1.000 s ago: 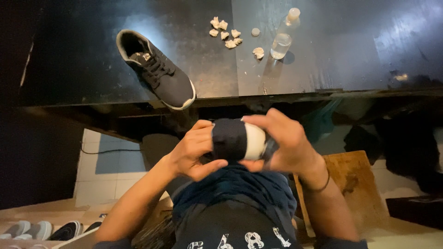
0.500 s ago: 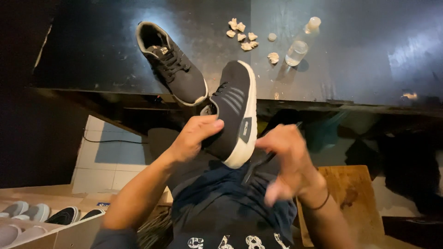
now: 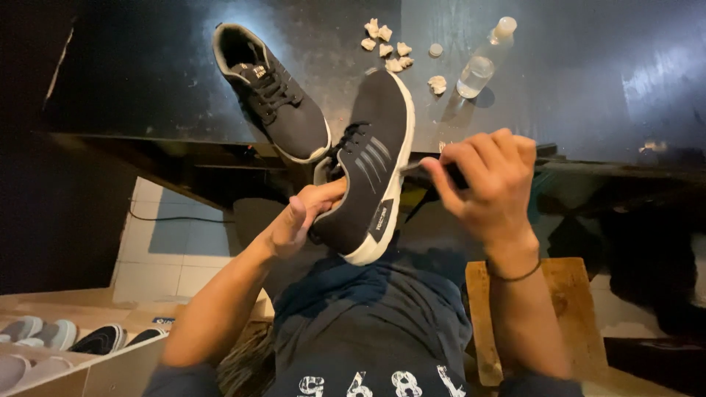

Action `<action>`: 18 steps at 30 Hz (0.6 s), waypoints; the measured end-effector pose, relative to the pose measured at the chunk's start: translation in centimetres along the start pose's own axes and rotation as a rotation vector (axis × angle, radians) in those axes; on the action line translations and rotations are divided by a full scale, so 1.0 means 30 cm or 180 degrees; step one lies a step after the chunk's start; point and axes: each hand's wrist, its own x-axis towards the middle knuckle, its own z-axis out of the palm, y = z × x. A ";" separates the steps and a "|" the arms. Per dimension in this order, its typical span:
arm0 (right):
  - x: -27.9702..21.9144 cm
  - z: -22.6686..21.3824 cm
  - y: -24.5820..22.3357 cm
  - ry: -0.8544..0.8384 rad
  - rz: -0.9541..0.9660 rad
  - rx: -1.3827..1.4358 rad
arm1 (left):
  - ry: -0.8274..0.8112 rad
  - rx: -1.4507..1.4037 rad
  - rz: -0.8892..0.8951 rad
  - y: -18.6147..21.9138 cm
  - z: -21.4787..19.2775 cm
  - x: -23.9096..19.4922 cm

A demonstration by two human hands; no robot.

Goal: The person cleans a pair of black sneakers using a small brush. They scrub the interior lining, the tongue, the laces, and the white rubber sole of one shoe, then repeat the process on the second shoe. The shoes are placed on a dark table during the cleaning process.

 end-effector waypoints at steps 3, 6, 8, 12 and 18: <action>0.058 0.011 -0.203 0.0127 0.0216 0.1781 | 0.0050 0.0279 -0.0045 0.001 -0.004 0.003; 0.020 0.059 -0.166 0.0324 -0.0188 0.1346 | -0.0143 -0.0186 0.0047 -0.103 -0.033 -0.028; -0.023 0.056 -0.050 0.0313 0.0171 0.0696 | -0.0153 -0.0261 0.0031 -0.101 -0.028 -0.027; -0.035 0.025 -0.119 0.0490 0.0712 0.0800 | -0.0132 -0.0483 0.0005 -0.089 -0.017 -0.024; -0.078 0.085 -0.057 0.0462 0.0721 0.0565 | -0.0174 -0.0600 -0.0049 -0.066 0.002 -0.025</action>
